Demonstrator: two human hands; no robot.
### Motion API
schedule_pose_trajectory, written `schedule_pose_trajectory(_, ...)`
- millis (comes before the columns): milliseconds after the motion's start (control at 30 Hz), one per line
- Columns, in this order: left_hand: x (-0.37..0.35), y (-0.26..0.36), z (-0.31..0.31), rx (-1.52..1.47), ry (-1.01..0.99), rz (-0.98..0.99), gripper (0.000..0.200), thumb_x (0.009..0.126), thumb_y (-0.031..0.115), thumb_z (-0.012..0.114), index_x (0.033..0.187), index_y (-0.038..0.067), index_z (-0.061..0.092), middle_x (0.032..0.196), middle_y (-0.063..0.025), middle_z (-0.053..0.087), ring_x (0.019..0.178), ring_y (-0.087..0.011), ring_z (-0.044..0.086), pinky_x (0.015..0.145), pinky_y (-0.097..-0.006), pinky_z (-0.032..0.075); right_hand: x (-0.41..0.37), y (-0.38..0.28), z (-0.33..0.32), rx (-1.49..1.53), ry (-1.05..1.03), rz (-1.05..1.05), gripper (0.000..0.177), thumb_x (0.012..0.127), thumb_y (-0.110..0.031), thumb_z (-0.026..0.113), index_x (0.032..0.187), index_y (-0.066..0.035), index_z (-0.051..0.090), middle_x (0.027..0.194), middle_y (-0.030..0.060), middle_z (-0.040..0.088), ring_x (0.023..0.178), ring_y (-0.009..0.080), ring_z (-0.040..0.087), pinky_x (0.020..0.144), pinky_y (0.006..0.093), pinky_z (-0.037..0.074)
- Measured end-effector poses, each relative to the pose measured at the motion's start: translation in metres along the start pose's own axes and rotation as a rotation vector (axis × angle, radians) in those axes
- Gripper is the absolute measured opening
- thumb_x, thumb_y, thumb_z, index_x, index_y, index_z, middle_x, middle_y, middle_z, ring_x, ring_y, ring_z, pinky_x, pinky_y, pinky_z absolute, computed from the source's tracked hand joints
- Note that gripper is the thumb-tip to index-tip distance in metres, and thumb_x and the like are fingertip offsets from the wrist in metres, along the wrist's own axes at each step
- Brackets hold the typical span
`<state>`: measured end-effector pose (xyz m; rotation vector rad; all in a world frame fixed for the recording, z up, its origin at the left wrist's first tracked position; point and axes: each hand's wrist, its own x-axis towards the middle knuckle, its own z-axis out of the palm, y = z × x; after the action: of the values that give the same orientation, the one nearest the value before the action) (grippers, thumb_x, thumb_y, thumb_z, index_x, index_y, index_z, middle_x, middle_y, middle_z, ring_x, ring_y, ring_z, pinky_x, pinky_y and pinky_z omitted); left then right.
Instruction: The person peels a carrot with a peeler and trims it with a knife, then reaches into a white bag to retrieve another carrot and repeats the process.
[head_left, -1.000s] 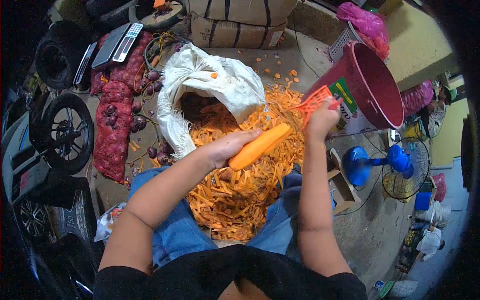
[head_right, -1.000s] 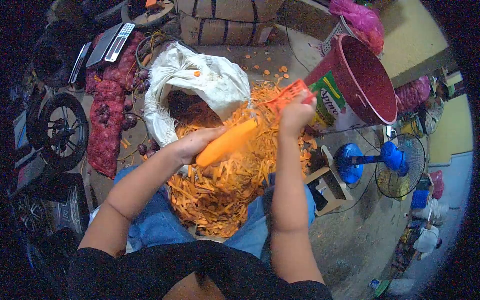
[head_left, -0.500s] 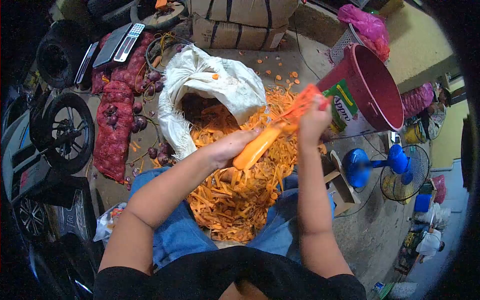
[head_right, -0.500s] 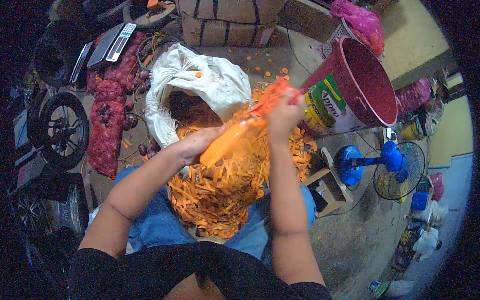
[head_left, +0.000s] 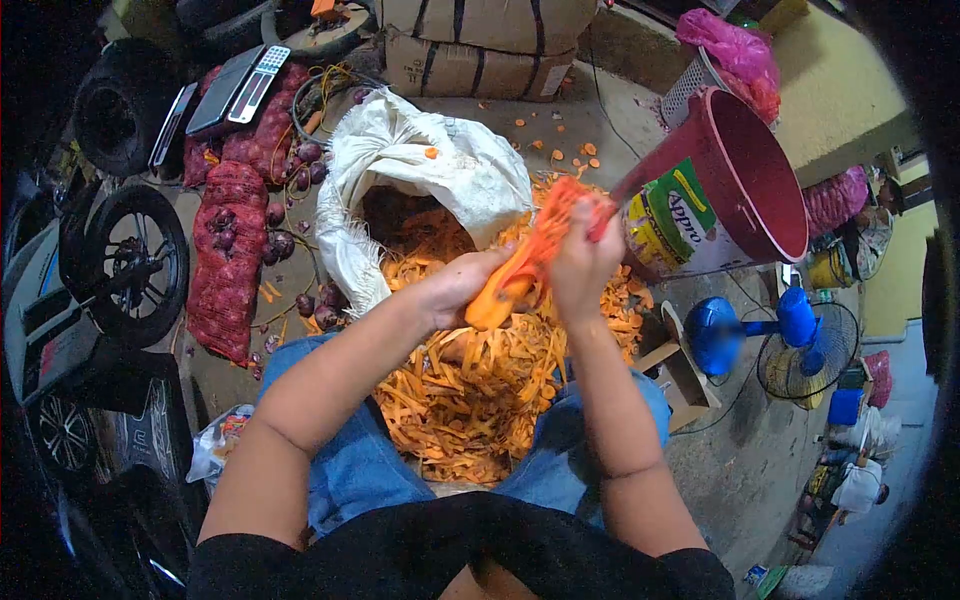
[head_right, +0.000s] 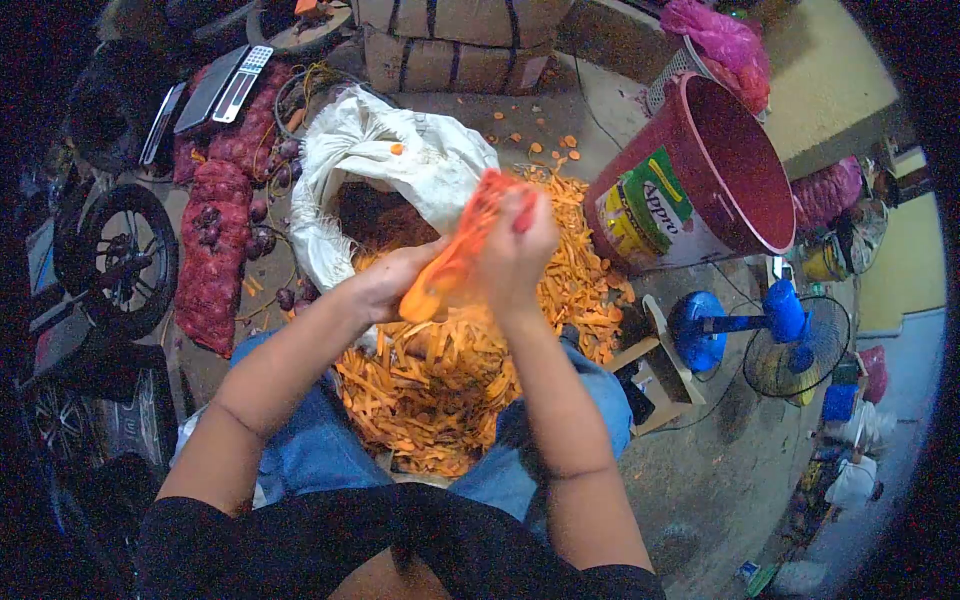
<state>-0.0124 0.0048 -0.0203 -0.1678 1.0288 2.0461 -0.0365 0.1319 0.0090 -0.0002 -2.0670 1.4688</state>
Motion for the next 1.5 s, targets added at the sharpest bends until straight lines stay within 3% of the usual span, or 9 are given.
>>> schedule_pose_trajectory(233,-0.011,0.001,0.007,0.226,0.038,-0.017,0.039,0.082,0.039,0.036,0.091,0.003,0.049,0.074,-0.0055,0.053,0.061,-0.0115,0.052,0.054,-0.0233,0.043,0.057,0.059,-0.044,-0.032,0.353,0.246,0.023,0.08,-0.021,0.045,0.074,0.001,0.047,0.061,0.0035,0.047,0.055,0.0139,0.042,0.052,0.0275,0.036)
schedule_pose_trajectory(633,-0.017,0.032,-0.016,1.175,0.335,0.527,0.034,0.067,0.026,0.057,0.086,-0.001,0.05,0.07,-0.0142,0.053,0.065,-0.0194,0.053,0.059,-0.03,0.04,0.017,0.024,-0.028,-0.497,-0.647,-0.025,0.016,0.069,-0.013,0.049,0.08,-0.002,0.049,0.068,0.0215,0.052,0.067,0.0366,0.051,0.059,0.0424,0.039)
schedule_pose_trajectory(933,-0.013,0.039,-0.005,1.294,0.474,0.665,0.031,0.06,0.008,0.062,0.088,0.002,0.05,0.078,-0.0108,0.056,0.068,-0.0221,0.055,0.064,-0.0282,0.042,-0.025,0.058,-0.005,-0.445,-0.957,0.384,0.02,0.069,-0.021,0.049,0.069,-0.003,0.058,0.073,0.0181,0.055,0.068,0.0323,0.054,0.059,0.0384,0.042)
schedule_pose_trajectory(1000,-0.009,0.035,-0.003,1.185,0.398,1.027,0.029,0.061,0.006,0.06,0.088,0.003,0.05,0.084,-0.0084,0.053,0.079,-0.0191,0.051,0.071,-0.028,0.039,-0.037,0.061,0.004,-0.457,-1.322,0.25,0.017,0.073,-0.011,0.048,0.084,0.001,0.054,0.067,0.0097,0.056,0.063,0.0144,0.054,0.056,0.0273,0.042)
schedule_pose_trajectory(1067,-0.01,0.032,0.004,1.128,0.369,1.03,0.029,0.061,0.005,0.06,0.088,0.003,0.049,0.085,-0.0059,0.051,0.083,-0.0168,0.048,0.074,-0.0272,0.036,-0.073,0.092,0.026,-0.043,-1.184,0.45,0.018,0.074,-0.009,0.048,0.084,0.004,0.054,0.072,0.0074,0.056,0.066,0.015,0.053,0.06,0.0272,0.042)
schedule_pose_trajectory(1100,-0.011,0.029,0.007,1.066,0.337,1.028,0.03,0.061,0.005,0.059,0.089,0.004,0.049,0.087,-0.0035,0.048,0.086,-0.0146,0.045,0.077,-0.0264,0.034,-0.08,0.068,0.013,0.435,-1.082,0.936,0.019,0.074,-0.006,0.047,0.09,0.005,0.051,0.082,0.0077,0.055,0.071,0.0163,0.053,0.065,0.0267,0.042)
schedule_pose_trajectory(1267,-0.013,0.016,0.018,0.708,0.248,0.818,0.031,0.062,0.007,0.058,0.092,0.005,0.047,0.085,-0.0023,0.047,0.086,-0.012,0.044,0.077,-0.0251,0.034,-0.073,0.04,0.017,0.285,-1.224,0.629,0.039,0.079,-0.007,0.038,0.117,-0.006,0.029,0.105,0.0086,0.043,0.095,0.018,0.044,0.08,0.0296,0.038)
schedule_pose_trajectory(1367,-0.014,0.017,0.02,0.619,0.244,0.867,0.03,0.064,0.006,0.059,0.091,0.003,0.047,0.085,-0.003,0.049,0.08,-0.0092,0.046,0.072,-0.0219,0.036,-0.068,0.034,0.021,0.909,-0.804,1.055,0.036,0.079,-0.016,0.046,0.112,-0.004,0.036,0.103,0.0043,0.044,0.091,0.0126,0.046,0.074,0.0258,0.04)
schedule_pose_trajectory(1500,-0.025,0.022,0.025,0.686,0.246,0.85,0.029,0.065,0.007,0.061,0.091,0.001,0.049,0.087,-0.0049,0.052,0.083,-0.0097,0.048,0.075,-0.0234,0.038,-0.049,0.035,0.014,0.993,-0.64,0.862,0.027,0.078,-0.012,0.046,0.104,-0.004,0.044,0.094,0.0035,0.049,0.08,0.0103,0.048,0.067,0.023,0.04)
